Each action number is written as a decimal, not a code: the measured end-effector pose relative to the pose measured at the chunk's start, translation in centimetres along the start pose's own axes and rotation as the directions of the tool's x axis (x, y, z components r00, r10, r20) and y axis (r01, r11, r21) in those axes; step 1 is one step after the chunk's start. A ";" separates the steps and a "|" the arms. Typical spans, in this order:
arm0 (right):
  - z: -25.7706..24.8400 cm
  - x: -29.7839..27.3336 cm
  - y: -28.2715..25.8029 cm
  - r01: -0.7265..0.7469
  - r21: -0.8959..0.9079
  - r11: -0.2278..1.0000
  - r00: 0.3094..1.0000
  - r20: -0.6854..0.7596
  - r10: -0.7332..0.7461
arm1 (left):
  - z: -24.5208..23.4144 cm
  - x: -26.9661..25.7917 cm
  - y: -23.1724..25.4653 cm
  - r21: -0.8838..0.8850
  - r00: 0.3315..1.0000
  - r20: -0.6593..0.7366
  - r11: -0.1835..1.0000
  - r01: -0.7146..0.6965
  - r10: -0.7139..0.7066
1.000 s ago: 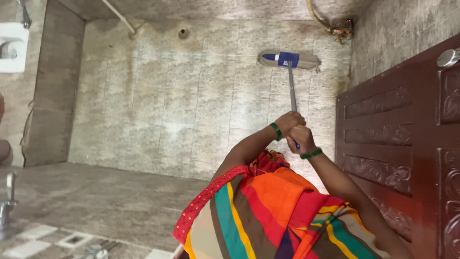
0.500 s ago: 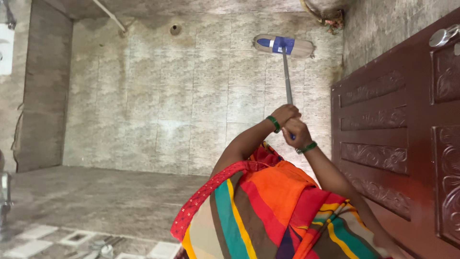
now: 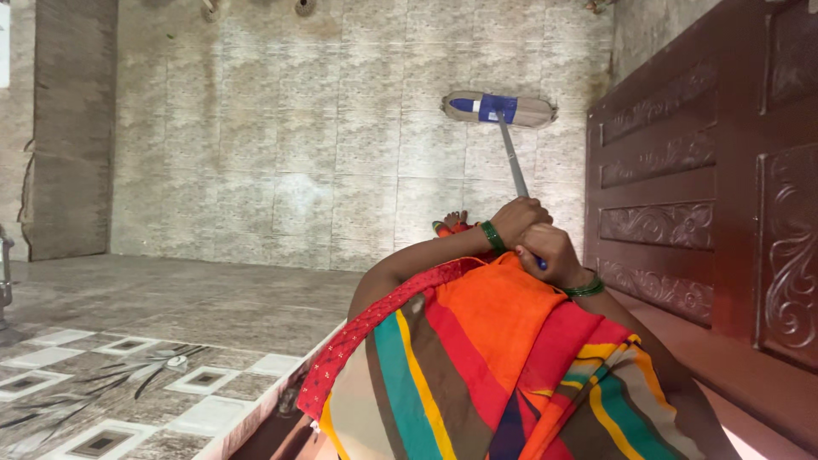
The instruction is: The person mops the tiled walls and floor using a long-handled mop with a blue head.
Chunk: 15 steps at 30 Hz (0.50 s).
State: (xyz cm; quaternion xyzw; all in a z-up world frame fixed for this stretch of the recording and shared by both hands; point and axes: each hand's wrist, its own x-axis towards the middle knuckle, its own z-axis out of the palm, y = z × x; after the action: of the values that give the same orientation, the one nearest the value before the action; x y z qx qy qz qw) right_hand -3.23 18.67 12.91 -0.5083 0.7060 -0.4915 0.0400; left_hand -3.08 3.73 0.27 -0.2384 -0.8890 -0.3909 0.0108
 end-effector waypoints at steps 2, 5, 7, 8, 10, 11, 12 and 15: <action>0.7 -0.5 1.2 0.056 0.002 0.998 0.998 0.012 -0.056 | 0.3 -0.3 -0.3 -0.011 0.995 0.006 0.995 -0.097 0.097; 1.7 -0.9 3.4 0.143 0.033 0.989 0.989 -0.042 -0.141 | 1.2 0.3 -1.0 -0.044 0.989 -0.024 0.988 -0.147 0.146; 1.9 -0.5 4.5 0.217 0.059 0.974 0.973 -0.095 -0.211 | 1.3 0.9 -1.8 -0.011 0.980 -0.061 0.981 -0.192 0.191; 2.0 -0.4 4.9 0.237 0.069 0.969 0.967 -0.115 -0.228 | 1.3 1.0 -2.1 0.017 0.968 -0.093 0.972 -0.235 0.235; 2.2 0.2 5.7 0.259 0.074 0.963 0.959 -0.144 -0.246 | 0.6 1.5 -3.1 0.009 0.967 -0.074 0.970 -0.243 0.243; 2.4 0.6 6.1 0.264 0.077 0.961 0.955 -0.159 -0.250 | 0.3 1.8 -3.7 0.005 0.966 -0.059 0.968 -0.252 0.252; 2.6 1.2 6.5 0.261 0.072 0.963 0.954 -0.171 -0.246 | -0.1 2.1 -4.4 0.000 0.965 -0.053 0.967 -0.255 0.255; 2.8 4.2 8.3 0.238 0.039 0.971 0.952 -0.209 -0.225 | -1.9 4.0 -7.5 0.047 0.964 -0.022 0.964 -0.262 0.263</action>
State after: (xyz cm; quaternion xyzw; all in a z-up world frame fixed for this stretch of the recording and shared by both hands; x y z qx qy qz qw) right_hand -9.29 13.65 7.22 -0.5330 0.6258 -0.5646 -0.0739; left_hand -10.21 -0.31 -2.76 -0.3484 -0.8575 -0.3700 0.0800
